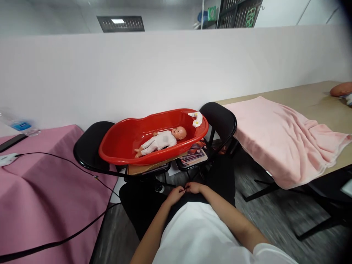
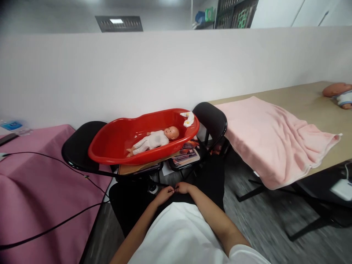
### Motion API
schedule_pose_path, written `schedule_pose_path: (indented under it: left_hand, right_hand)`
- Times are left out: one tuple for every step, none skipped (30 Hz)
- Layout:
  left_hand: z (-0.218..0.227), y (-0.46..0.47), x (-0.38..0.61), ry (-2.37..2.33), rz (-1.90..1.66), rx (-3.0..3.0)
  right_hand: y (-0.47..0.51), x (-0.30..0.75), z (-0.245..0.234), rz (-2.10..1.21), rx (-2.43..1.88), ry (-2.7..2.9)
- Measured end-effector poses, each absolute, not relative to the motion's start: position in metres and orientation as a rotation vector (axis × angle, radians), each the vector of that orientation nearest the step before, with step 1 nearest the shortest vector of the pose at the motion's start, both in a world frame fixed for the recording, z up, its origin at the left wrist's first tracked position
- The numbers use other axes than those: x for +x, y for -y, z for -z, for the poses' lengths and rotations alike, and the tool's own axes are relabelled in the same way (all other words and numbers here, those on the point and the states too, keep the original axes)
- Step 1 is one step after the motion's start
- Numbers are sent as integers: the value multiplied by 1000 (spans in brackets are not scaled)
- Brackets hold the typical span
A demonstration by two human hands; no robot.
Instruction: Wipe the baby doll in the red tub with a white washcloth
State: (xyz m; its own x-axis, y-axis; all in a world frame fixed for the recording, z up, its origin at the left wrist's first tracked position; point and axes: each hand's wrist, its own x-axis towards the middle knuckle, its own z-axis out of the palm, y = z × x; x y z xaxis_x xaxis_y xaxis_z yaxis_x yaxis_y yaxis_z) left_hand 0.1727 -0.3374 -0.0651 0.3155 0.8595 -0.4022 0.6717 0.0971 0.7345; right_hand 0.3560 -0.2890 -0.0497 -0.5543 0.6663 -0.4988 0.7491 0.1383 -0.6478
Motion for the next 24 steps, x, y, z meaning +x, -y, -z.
schedule_pose_path:
  left_hand:
    - [68,337,176,-1429,-258,1637]
    - [70,336,180,-1443,-271,1643]
    - [73,335,183,-1456,-287,1648]
    - [76,334,186,-1467,-314,1656]
    - [80,334,188,-1476,-359,1665]
    - [83,335,189,-1482,-421,1672]
    - [86,336,189,-1477,-493,1677]
    - [89,338,188,-1465,-570,1679]
    - [92,341,187,-1452,-643,1678]
    - [94,345,186,-1440,-703,1675]
    - [96,348,185,-1436,-745,1675]
    - [96,351,185,-1442,-782,1686]
    - [95,353,185,-1452,-820,1712]
    - [91,354,185,-1460,-870,1754]
    - [85,354,185,-1458,-936,1810]
    - [75,353,185,-1442,-1015,1877]
    - [61,350,185,-1405,-1107,1950]
    - [43,346,184,-1357,-1197,2021]
    - [22,339,182,-1296,-1275,2090]
    - [-2,330,179,-1211,-1332,2159]
    - [-27,318,175,-1131,-1381,2228]
    - [-52,303,169,-1066,-1442,2285]
    - [-77,285,164,-1034,-1486,2331]
    - [-99,263,157,-1035,-1495,2372]
  right_hand:
    - [290,358,51,1418,1443,-2314]
    - [291,360,52,1439,1449,-2328]
    - [291,362,53,1463,1452,-2341]
    - [291,364,54,1494,1469,-2366]
    - [289,367,54,1533,1510,-2411]
    - [287,371,53,1572,1579,-2483]
    - [284,375,50,1599,1671,-2581]
    - [281,381,44,1601,1777,-2705]
    - [278,387,36,1566,1881,-2849]
    - [274,395,26,1481,1961,-3005]
    - [270,403,12,1350,2002,-3159]
    - [265,412,-5,1181,2011,-3308]
    - [259,422,-24,981,1990,-3448]
    - [251,432,-44,768,1955,-3554]
    - [240,441,-64,556,1923,-3625]
    - [225,449,-85,356,1896,-3667]
    - [207,456,-103,189,1879,-3677]
    - [184,462,-119,76,1868,-3656]
    - [158,466,-132,19,1861,-3605]
    - [129,468,-142,7,1858,-3532]
    - [99,468,-147,37,1858,-3436]
    - [67,467,-149,91,1869,-3319]
    - [37,465,-148,147,1887,-3192]
    - [8,461,-144,193,1943,-3055]
